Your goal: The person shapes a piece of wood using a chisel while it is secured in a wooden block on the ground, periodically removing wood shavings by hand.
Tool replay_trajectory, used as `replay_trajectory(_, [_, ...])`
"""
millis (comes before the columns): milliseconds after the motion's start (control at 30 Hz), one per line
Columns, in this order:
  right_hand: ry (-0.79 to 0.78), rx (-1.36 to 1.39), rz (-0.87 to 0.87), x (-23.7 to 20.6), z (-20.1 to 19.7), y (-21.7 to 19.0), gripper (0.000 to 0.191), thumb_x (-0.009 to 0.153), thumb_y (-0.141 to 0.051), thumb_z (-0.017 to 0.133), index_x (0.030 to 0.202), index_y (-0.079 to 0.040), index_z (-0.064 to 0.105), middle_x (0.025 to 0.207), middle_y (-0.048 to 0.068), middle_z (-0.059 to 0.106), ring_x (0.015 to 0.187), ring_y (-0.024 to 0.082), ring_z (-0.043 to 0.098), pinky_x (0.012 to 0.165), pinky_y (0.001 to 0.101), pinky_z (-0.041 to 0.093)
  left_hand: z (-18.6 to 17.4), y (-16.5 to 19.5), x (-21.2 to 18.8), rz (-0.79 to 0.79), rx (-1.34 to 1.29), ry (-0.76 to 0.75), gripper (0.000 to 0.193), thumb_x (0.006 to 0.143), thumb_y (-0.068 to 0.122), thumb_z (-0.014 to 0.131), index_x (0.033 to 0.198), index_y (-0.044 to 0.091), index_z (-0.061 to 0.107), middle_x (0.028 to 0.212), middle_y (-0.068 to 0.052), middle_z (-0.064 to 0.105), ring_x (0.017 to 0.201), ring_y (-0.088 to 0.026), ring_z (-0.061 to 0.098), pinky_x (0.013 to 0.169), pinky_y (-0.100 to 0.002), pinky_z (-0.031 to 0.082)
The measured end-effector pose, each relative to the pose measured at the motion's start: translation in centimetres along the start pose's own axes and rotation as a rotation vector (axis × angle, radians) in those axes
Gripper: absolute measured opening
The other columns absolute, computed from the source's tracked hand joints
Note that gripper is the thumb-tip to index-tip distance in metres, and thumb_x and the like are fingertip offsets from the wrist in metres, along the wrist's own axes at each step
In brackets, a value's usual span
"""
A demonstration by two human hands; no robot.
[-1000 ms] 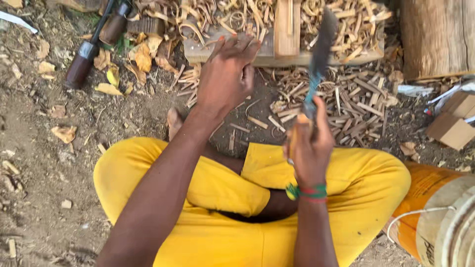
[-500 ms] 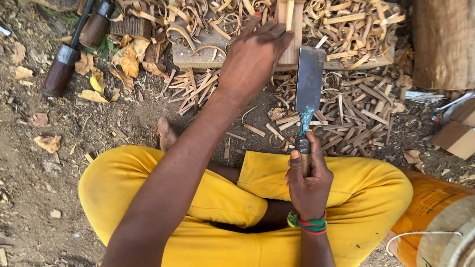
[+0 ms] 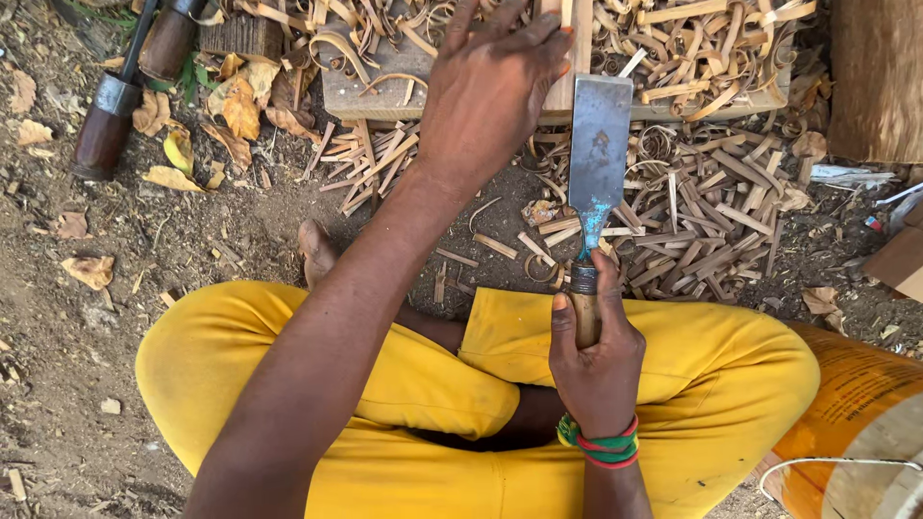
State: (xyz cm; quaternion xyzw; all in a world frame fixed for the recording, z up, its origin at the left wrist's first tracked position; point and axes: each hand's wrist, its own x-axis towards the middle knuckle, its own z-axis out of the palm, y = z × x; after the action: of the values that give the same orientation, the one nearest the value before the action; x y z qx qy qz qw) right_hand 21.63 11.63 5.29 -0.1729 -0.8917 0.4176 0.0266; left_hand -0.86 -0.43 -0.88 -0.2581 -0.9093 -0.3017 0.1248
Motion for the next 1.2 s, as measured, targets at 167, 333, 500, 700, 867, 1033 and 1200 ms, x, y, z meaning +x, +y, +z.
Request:
replay_trajectory(167, [0.003,-0.027,0.005,0.0,-0.2,-0.5,0.049,0.1,-0.01,0.067,0.146,-0.001,0.053,0.077,0.003,0.06,0.063,0.005,0.047,0.055,0.0244,0.044,-0.5,0.3,0.0,0.017,0.023,0.025,0.037,0.089,0.002,0.073,0.124,0.013,0.077,0.129,-0.004,0.074,0.132,-0.022,0.059,0.12,-0.053,0.032])
replay_trajectory(333, [0.015,-0.078,0.058,-0.1,-0.3,-0.6,0.048,0.1,-0.011,0.067,0.146,-0.003,0.055,0.067,0.005,0.053,0.058,0.006,0.041,0.051,0.0261,0.039,-0.5,0.3,0.2,-0.057,-0.002,0.001,0.043,0.086,-0.002,0.072,0.125,0.018,0.077,0.123,-0.004,0.075,0.125,-0.023,0.062,0.118,-0.056,0.033])
replay_trajectory(500, [0.018,-0.066,0.02,0.0,-0.3,-0.3,0.047,0.101,-0.011,0.067,0.146,-0.001,0.055,0.075,0.004,0.061,0.061,0.004,0.045,0.053,0.0248,0.042,-0.7,0.4,0.0,-0.053,0.056,-0.044,0.047,0.084,-0.002,0.071,0.126,0.017,0.076,0.122,-0.005,0.074,0.123,-0.026,0.062,0.116,-0.059,0.033])
replay_trajectory(700, [0.007,-0.035,-0.021,0.1,-0.1,0.1,0.046,0.102,-0.01,0.066,0.146,0.0,0.054,0.082,0.006,0.065,0.068,0.005,0.053,0.06,0.0253,0.048,-1.4,-0.3,-0.1,0.122,0.029,-0.032,0.045,0.09,0.004,0.069,0.135,0.009,0.069,0.14,-0.003,0.067,0.134,-0.023,0.06,0.12,-0.053,0.036])
replay_trajectory(867, [-0.014,-0.02,0.021,0.1,0.0,0.2,0.046,0.101,-0.01,0.066,0.144,-0.001,0.054,0.081,0.008,0.065,0.067,0.007,0.053,0.061,0.027,0.05,-1.2,-0.4,-0.1,0.168,0.075,-0.036,0.042,0.096,0.014,0.071,0.137,0.012,0.068,0.133,-0.008,0.068,0.125,-0.027,0.061,0.105,-0.056,0.038])
replay_trajectory(1033, [-0.017,-0.021,0.017,0.2,0.1,0.3,0.047,0.101,-0.012,0.066,0.145,-0.001,0.053,0.083,0.007,0.066,0.067,0.007,0.053,0.061,0.0264,0.05,-1.0,-0.6,0.0,0.128,0.103,-0.044,0.032,0.099,0.015,0.07,0.132,0.015,0.072,0.129,-0.004,0.073,0.121,-0.022,0.066,0.112,-0.051,0.04])
replay_trajectory(1200, [-0.042,-0.01,0.076,0.3,0.0,0.4,0.048,0.101,-0.013,0.066,0.146,-0.003,0.054,0.078,0.007,0.062,0.065,0.008,0.05,0.057,0.027,0.048,-0.9,-0.7,0.1,0.109,0.042,0.026,0.022,0.099,0.017,0.072,0.121,0.016,0.076,0.122,-0.004,0.076,0.114,-0.021,0.07,0.11,-0.049,0.043])
